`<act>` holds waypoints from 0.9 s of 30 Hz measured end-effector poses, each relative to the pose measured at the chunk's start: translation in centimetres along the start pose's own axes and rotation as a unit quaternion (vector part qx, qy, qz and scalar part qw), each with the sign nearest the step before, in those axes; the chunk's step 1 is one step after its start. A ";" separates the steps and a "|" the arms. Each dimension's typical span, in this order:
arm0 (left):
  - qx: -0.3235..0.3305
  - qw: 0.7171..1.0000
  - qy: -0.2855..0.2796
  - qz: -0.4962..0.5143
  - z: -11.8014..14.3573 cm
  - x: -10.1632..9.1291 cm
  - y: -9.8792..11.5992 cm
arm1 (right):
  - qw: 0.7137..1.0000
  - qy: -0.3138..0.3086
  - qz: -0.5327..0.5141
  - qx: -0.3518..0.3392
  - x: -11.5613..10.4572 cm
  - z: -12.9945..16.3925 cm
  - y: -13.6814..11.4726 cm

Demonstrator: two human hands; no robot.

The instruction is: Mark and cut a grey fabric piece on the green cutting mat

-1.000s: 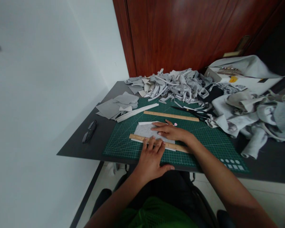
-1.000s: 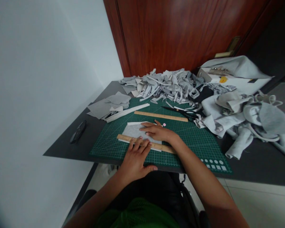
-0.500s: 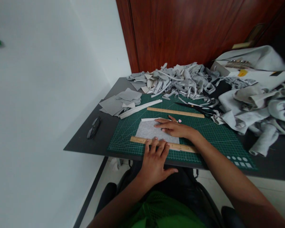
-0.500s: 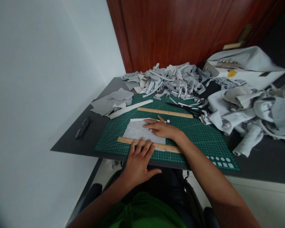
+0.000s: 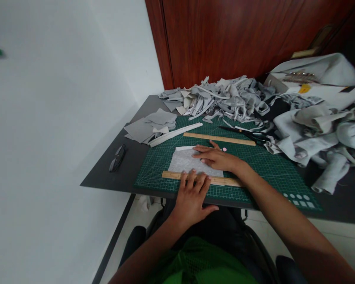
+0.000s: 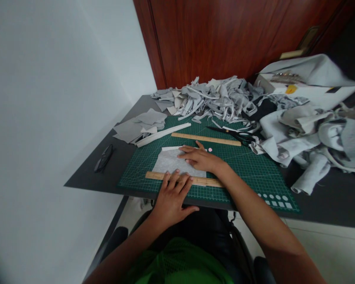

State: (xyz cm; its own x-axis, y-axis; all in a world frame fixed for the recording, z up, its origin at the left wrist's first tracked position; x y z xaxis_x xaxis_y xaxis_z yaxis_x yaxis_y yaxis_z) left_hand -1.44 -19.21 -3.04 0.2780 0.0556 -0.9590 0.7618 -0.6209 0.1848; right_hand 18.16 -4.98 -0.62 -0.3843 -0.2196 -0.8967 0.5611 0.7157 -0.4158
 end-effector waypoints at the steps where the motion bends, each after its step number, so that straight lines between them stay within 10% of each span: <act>1: -0.004 1.000 0.002 -0.001 0.1 0.1 0.2 | 1.000 0.015 0.015 -0.008 -0.1 0.0 -0.6; 9: -0.016 1.000 -0.001 0.026 -0.9 -1.4 0.5 | 0.995 -0.031 -0.085 -0.048 -0.8 -0.2 -4.6; 19: 0.041 0.984 -0.001 0.174 -2.1 -2.8 -4.6 | 0.965 -0.102 -0.236 0.056 -0.5 0.3 -3.3; 27: -0.040 0.993 0.041 0.101 -1.7 -3.2 -6.8 | 0.969 -0.105 -0.222 0.026 0.3 0.2 -2.4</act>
State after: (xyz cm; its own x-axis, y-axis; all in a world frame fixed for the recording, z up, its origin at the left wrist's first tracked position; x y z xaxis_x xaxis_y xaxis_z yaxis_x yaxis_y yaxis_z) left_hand -6.47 -13.82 -0.84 0.4750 0.0019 -0.8800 0.7289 -0.5612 0.3922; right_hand 16.90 -6.91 0.12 -0.4427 -0.6319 -0.6362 0.4129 0.4861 -0.7702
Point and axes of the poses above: each hand's wrist, its own z-axis away from the middle knuckle, its own x-axis out of the palm, y = z × x, the point moved 1 cm from there along -z, towards the middle knuckle
